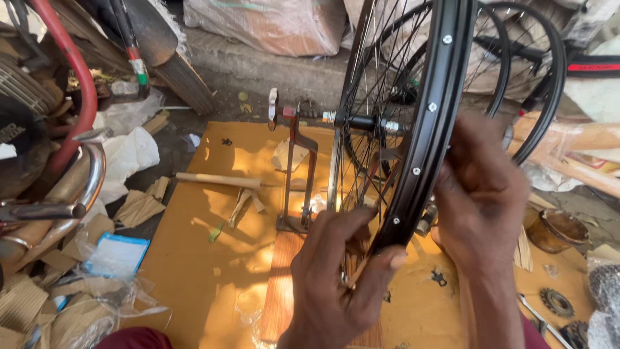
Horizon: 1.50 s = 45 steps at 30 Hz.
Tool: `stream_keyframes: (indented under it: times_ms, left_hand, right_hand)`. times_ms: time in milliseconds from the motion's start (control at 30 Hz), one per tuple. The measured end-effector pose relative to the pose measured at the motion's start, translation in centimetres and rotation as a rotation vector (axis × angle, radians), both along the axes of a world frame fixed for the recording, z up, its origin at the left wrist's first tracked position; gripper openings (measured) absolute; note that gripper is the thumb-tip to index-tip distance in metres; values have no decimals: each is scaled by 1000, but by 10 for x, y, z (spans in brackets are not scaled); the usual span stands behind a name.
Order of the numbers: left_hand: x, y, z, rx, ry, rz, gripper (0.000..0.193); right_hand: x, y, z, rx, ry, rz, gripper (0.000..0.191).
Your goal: The person sits on the floor and repeatedly presses small metal reflectors into the rim of a bicycle wheel mounted on a truing stand. They rotate the wheel to access different sections and continue installing the reflectors one by one.
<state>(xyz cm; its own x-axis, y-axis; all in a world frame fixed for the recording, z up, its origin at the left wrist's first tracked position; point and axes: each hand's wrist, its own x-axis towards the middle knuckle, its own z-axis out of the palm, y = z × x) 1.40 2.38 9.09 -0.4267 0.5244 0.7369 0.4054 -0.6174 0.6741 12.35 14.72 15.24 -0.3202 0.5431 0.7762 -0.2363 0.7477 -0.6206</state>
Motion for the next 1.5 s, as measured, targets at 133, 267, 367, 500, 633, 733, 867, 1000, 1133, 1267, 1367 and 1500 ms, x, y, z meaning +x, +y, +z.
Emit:
stream_keyframes:
  times_ms: [133,267,367,500,633,733,867,1000,1133,1267,1367,1500]
  left_hand:
    - [-9,-9,-13,-64,196,-6,24]
    - [-8,-2,-25,-52,207,-72,11]
    - [-4,-2,-27,-29,190,-49,7]
    - [-5,-2,-24,-42,164,-68,12]
    - [-6,-4,-22,-112,145,-71,12]
    - [-3,-6,-23,-148,128,-78,12]
    - [-3,-3,-26,-71,140,-51,10]
    - [-5,-2,-26,-86,131,-67,10]
    - [-4,0,-17,-22,130,-58,12]
    - [1,4,-4,-102,-49,-99,14]
    - [1,5,2,-103,-127,-92,25]
    - [-6,-3,0,-12,20,-69,26]
  right_hand:
    - [-7,15,-18,-206,-32,272,34]
    - [-16,30,-21,-206,46,441,35]
    - [-25,30,-23,-249,138,471,31]
    - [-29,27,-17,-139,114,386,34]
    - [-25,19,-5,-213,87,359,31]
    - [-30,11,2,-122,103,187,29]
    - [-42,-2,-5,107,76,-383,44]
    - [-45,7,-8,-53,270,104,25]
    - [-42,21,-11,150,117,-31,10]
    - [-39,36,-15,33,212,59,9]
    - [-27,36,-22,-9,292,127,12]
    - [-20,32,-27,-52,195,296,14]
